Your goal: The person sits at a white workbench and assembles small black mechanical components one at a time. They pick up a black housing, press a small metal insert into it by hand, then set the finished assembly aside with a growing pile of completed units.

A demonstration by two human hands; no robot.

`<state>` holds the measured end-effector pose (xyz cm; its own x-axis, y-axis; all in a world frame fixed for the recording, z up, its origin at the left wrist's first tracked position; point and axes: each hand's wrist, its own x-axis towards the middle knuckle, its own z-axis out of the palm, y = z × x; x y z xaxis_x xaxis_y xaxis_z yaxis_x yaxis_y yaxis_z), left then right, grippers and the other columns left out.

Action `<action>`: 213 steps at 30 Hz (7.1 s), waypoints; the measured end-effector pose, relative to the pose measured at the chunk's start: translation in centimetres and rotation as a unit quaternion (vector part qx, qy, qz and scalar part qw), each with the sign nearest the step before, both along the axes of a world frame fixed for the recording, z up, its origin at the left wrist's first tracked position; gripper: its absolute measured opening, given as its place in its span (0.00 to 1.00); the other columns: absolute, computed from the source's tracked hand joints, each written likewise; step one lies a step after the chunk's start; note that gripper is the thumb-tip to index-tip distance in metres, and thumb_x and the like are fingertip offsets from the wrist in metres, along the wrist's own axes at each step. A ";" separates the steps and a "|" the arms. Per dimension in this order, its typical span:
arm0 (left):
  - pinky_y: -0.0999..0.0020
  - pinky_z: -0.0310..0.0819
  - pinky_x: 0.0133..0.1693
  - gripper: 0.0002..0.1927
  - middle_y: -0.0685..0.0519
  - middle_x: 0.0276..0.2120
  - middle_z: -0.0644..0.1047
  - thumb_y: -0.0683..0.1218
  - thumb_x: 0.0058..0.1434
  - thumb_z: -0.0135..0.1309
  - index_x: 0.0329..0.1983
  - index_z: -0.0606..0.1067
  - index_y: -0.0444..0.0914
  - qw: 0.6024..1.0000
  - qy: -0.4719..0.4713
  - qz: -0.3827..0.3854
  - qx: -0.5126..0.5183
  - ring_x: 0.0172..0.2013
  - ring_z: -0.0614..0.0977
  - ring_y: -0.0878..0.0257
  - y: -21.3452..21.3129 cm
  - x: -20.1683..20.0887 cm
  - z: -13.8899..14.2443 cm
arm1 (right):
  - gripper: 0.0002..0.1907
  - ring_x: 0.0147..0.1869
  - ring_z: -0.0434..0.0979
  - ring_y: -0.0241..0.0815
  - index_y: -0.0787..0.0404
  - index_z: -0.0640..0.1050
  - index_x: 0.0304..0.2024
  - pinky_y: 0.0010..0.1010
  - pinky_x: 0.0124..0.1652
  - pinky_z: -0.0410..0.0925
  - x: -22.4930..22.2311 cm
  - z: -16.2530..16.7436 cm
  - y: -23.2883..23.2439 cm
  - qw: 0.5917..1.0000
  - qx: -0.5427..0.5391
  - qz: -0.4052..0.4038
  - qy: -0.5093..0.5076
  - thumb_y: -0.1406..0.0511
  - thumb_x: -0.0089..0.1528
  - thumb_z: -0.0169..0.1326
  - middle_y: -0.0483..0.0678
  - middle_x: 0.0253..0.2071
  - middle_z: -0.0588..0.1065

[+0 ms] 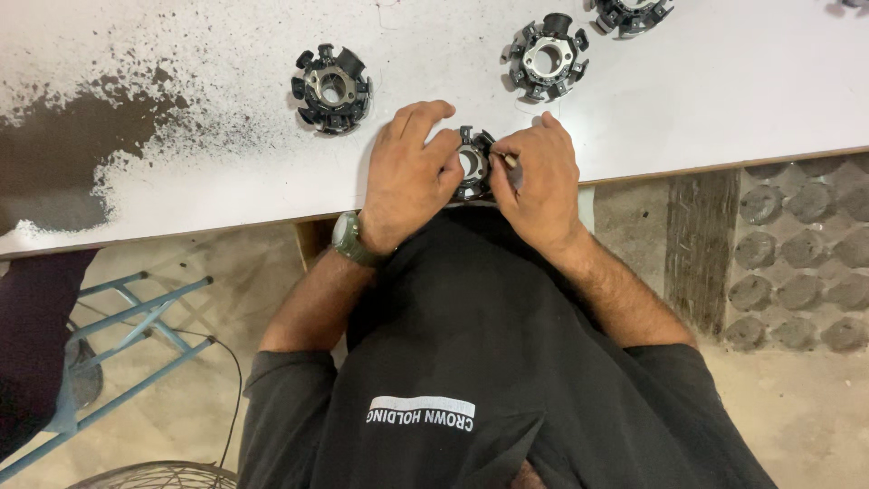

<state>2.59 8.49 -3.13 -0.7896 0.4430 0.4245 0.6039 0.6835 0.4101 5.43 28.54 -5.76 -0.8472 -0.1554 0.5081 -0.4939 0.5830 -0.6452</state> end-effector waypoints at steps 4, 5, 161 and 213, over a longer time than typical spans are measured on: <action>0.54 0.74 0.50 0.08 0.48 0.53 0.75 0.40 0.59 0.59 0.42 0.77 0.37 0.996 -0.075 -0.039 0.002 0.50 0.78 0.49 0.2 0.4 0.0 | 0.14 0.46 0.75 0.53 0.61 0.74 0.45 0.57 0.69 0.63 -0.2 -0.1 0.2 1.000 0.005 0.006 -0.010 0.76 0.61 0.61 0.50 0.40 0.74; 0.55 0.75 0.50 0.09 0.49 0.53 0.76 0.40 0.60 0.59 0.44 0.77 0.36 0.997 -0.071 -0.031 0.016 0.50 0.78 0.49 0.3 0.5 -0.1 | 0.14 0.47 0.75 0.52 0.61 0.74 0.46 0.57 0.69 0.63 -0.2 -0.1 0.2 1.000 0.007 0.007 -0.017 0.77 0.61 0.61 0.50 0.40 0.74; 0.53 0.65 0.55 0.08 0.52 0.53 0.73 0.38 0.53 0.60 0.32 0.72 0.38 0.987 -0.049 0.081 0.132 0.54 0.74 0.53 0.2 0.9 -3.6 | 0.14 0.50 0.80 0.49 0.60 0.77 0.46 0.51 0.68 0.66 0.1 0.1 -1.6 0.999 0.039 0.032 0.020 0.75 0.61 0.65 0.47 0.44 0.79; 0.57 0.79 0.45 0.08 0.49 0.56 0.77 0.39 0.64 0.59 0.45 0.78 0.37 0.991 -0.095 0.030 0.094 0.43 0.83 0.49 -0.7 1.0 -0.1 | 0.15 0.55 0.77 0.50 0.61 0.75 0.47 0.54 0.71 0.59 0.4 -0.7 -0.5 0.997 -0.016 0.045 0.057 0.76 0.60 0.63 0.50 0.44 0.75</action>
